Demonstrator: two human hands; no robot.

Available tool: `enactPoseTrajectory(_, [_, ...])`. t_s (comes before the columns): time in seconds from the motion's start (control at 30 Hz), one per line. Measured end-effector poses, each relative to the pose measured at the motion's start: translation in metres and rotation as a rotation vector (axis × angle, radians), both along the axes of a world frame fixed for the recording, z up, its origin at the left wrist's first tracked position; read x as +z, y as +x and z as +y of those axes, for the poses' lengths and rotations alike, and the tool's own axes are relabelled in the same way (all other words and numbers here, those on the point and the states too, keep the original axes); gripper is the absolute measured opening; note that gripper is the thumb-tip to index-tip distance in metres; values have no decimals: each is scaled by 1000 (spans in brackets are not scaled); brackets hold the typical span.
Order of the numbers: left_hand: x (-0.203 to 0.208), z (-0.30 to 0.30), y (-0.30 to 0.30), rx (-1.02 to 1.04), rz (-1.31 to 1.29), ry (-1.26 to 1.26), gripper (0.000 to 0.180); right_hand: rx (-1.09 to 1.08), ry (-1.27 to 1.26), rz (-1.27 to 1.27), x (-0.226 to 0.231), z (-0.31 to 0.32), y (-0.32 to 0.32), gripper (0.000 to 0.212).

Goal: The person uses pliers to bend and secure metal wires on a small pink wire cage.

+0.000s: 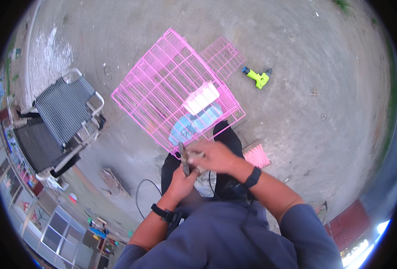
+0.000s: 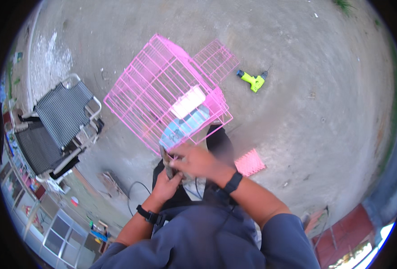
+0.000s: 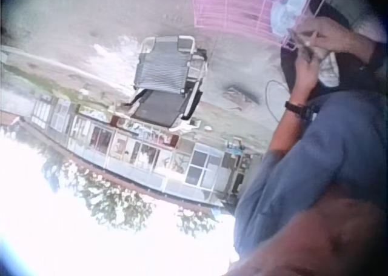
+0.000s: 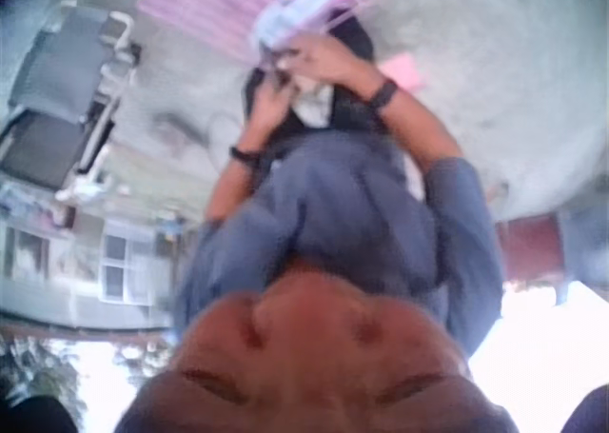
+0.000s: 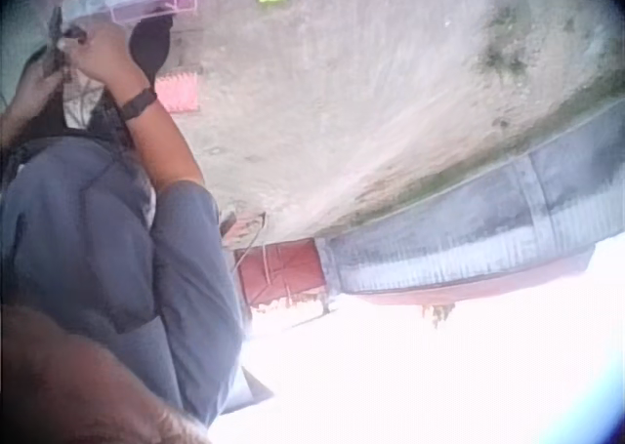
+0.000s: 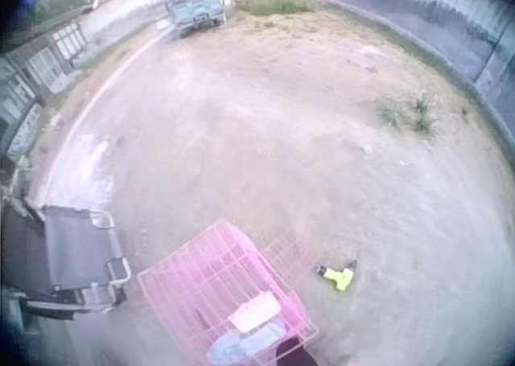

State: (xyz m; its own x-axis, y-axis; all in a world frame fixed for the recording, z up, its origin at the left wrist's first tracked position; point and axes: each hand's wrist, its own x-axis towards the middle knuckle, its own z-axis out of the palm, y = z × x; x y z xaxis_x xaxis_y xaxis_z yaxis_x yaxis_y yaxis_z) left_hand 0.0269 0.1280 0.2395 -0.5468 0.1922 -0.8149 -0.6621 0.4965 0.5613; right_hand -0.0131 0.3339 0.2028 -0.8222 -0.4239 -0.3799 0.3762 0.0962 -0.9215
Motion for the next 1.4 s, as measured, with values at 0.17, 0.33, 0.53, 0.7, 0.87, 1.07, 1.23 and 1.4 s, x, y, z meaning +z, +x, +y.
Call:
enactPoseTrajectory(0.17, [-4, 8, 19, 263, -126, -19, 18, -207, 162, -132, -44, 71, 3, 34])
enactPoseTrajectory(0.33, [-10, -1, 41, 566, -247, 9, 24, -243, 470, 104, -52, 108, -30, 32])
enactPoseTrajectory(0.53, [-42, -22, 87, 707, -250, 133, 29, -135, 768, 408, -47, 101, -51, 34])
enactPoseTrajectory(0.7, [-70, -39, 115, 901, -229, 264, 32, -47, 838, 644, -51, 86, -59, 38])
enactPoseTrajectory(0.87, [-108, -56, 121, 1110, -149, 294, 37, 33, 855, 729, -61, 74, -73, 40])
enactPoseTrajectory(1.07, [-167, -75, 104, 1376, 74, 100, 39, 89, 831, 870, -96, 79, -105, 44])
enactPoseTrajectory(1.23, [-206, -89, 83, 1435, 230, 29, 38, 153, 701, 947, -118, 84, -114, 44])
enactPoseTrajectory(1.4, [-218, -81, 69, 1426, 451, 134, 35, 167, 617, 1035, -119, 86, -123, 37])
